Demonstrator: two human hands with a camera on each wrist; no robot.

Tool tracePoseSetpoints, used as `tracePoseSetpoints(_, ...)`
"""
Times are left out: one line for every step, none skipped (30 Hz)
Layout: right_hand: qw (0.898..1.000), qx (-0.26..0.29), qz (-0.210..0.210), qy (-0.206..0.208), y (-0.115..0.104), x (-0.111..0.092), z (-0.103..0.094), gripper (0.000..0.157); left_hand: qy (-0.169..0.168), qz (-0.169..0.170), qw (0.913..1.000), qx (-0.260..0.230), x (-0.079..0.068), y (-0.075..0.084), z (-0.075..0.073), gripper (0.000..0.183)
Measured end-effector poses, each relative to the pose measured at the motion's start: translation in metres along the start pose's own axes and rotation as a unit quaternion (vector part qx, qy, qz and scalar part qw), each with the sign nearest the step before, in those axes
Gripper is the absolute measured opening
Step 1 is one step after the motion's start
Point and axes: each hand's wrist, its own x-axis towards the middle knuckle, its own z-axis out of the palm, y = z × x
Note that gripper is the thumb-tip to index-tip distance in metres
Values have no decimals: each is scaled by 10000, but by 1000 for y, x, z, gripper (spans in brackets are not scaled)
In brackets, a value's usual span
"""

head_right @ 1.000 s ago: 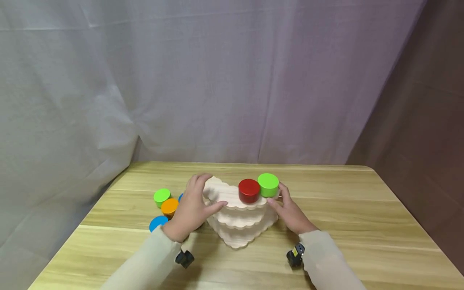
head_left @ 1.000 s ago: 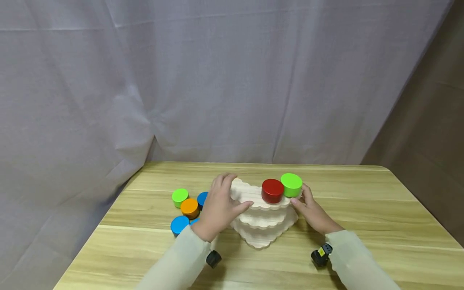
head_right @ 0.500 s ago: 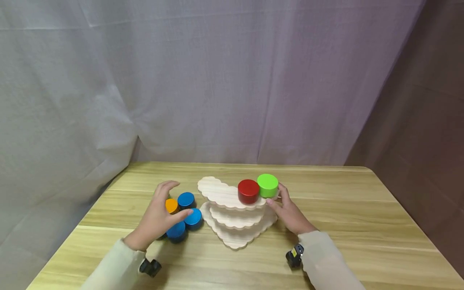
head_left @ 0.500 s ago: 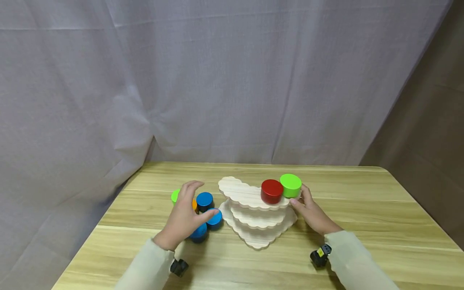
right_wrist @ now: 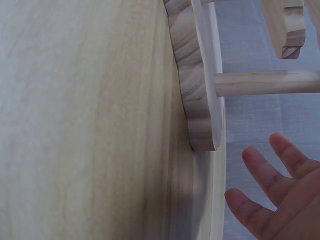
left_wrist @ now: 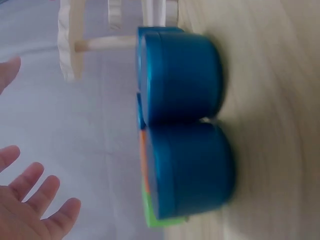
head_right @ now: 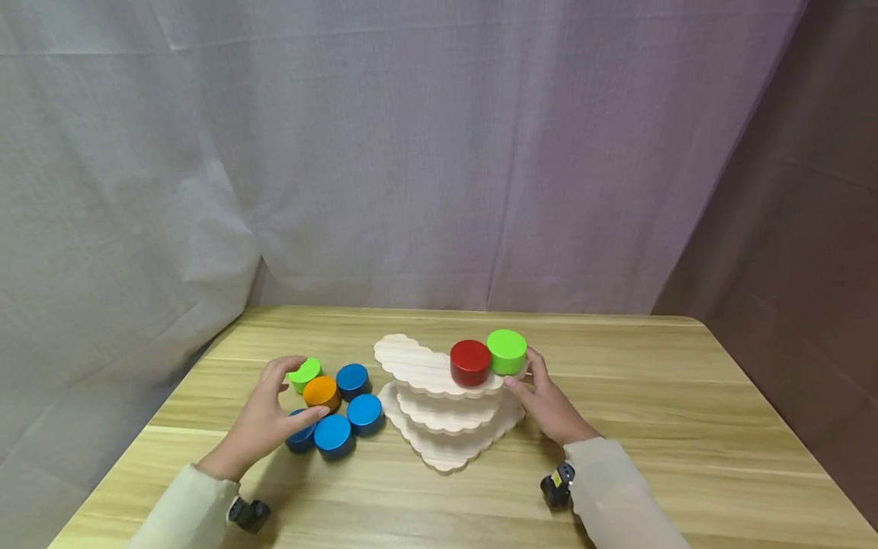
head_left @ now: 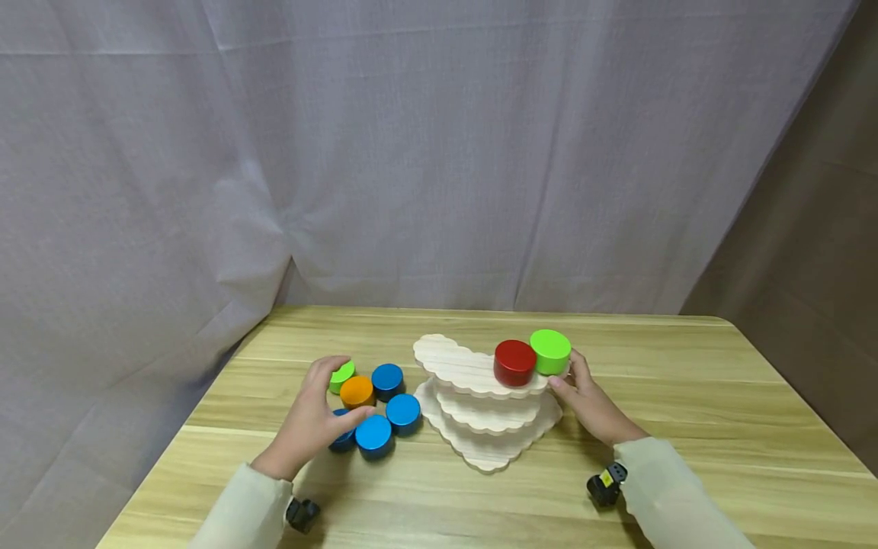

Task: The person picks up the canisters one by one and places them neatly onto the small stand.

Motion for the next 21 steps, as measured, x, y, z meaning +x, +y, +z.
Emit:
tracePoseSetpoints(10000, -7, 2, 13, 0, 0, 0, 62, -19, -24, 10000, 1, -1, -3, -1, 77)
tracePoseSetpoints(10000, -15, 3, 28, 0, 0, 0, 62, -44, -57, 10000, -28, -1, -6, -1, 77)
tracePoseSetpoints(10000, -44, 2, 56, 1, 0, 0, 62, -70, -94, 9999, -60, -1, -9, -2, 78)
tracePoseSetpoints(10000, -52, 8, 67, 1, 0, 0, 62, -96, -135, 9998, -100, -2, -12, -2, 79)
tracePoseSetpoints(10000, -54, 16, 76, 1, 0, 0, 61, -128, -185, 9997, -140, -2, -15, -3, 79)
tracePoseSetpoints(10000, -61, 21, 76, 1, 0, 0, 61, -151, -237, 9995, -170, -3, -18, -3, 80)
tracePoseSetpoints(9999, -70, 11, 74, 1, 0, 0, 61, -182, -298, 9992, -213, -4, -21, -3, 81)
tracePoseSetpoints(9999, -76, 13, 71, 1, 0, 0, 61, -217, -355, 9988, -240, -4, -24, -3, 82)
tracePoseSetpoints(9999, -83, 17, 59, 1, 0, 0, 61, -250, -415, 9985, -274, -5, -27, -3, 82)
tracePoseSetpoints(10000, -58, 19, 36, 1, 0, 0, 61, -288, -471, 9980, -298, -6, -29, -3, 83)
tracePoseSetpoints(10000, -71, 14, 28, 1, 0, 0, 61, -321, -532, 9975, -324, -6, -32, -3, 83)
tracePoseSetpoints(10000, -73, 11, 23, 1, 0, 0, 61, -359, -594, 9970, -334, -7, -34, -3, 83)
tracePoseSetpoints(10000, -65, 11, 21, 1, 0, 0, 61, -397, -656, 9964, -348, -8, -35, -3, 83)
tracePoseSetpoints(10000, -65, 19, 23, 1, 0, 0, 61, -455, -728, 9957, -347, -9, -37, -3, 83)
tracePoseSetpoints(10000, -59, 24, 19, 1, 0, 0, 61, -509, -801, 9949, -355, -9, -38, -3, 83)
tracePoseSetpoints(10000, -52, 36, 20, 1, 0, 0, 61, -569, -871, 9940, -339, -10, -39, -3, 83)
tracePoseSetpoints(10000, -46, 48, 19, 1, 0, 0, 61, -633, -941, 9931, -312, -11, -40, -3, 83)
tracePoseSetpoints(10000, -35, 60, 22, 1, 0, 0, 61, -707, -1001, 9920, -287, -12, -41, -3, 83)
tracePoseSetpoints(10000, -36, 56, 23, 1, 0, 0, 61, -773, -1053, 9910, -279, -12, -43, -3, 83)
tracePoseSetpoints(10000, -44, 65, 25, 2, 0, 0, 61, -845, -1091, 9901, -250, -13, -44, -3, 83)
tracePoseSetpoints(10000, -48, 73, 28, 2, 0, 0, 61, -891, -1105, 9896, -218, -14, -45, -2, 84)
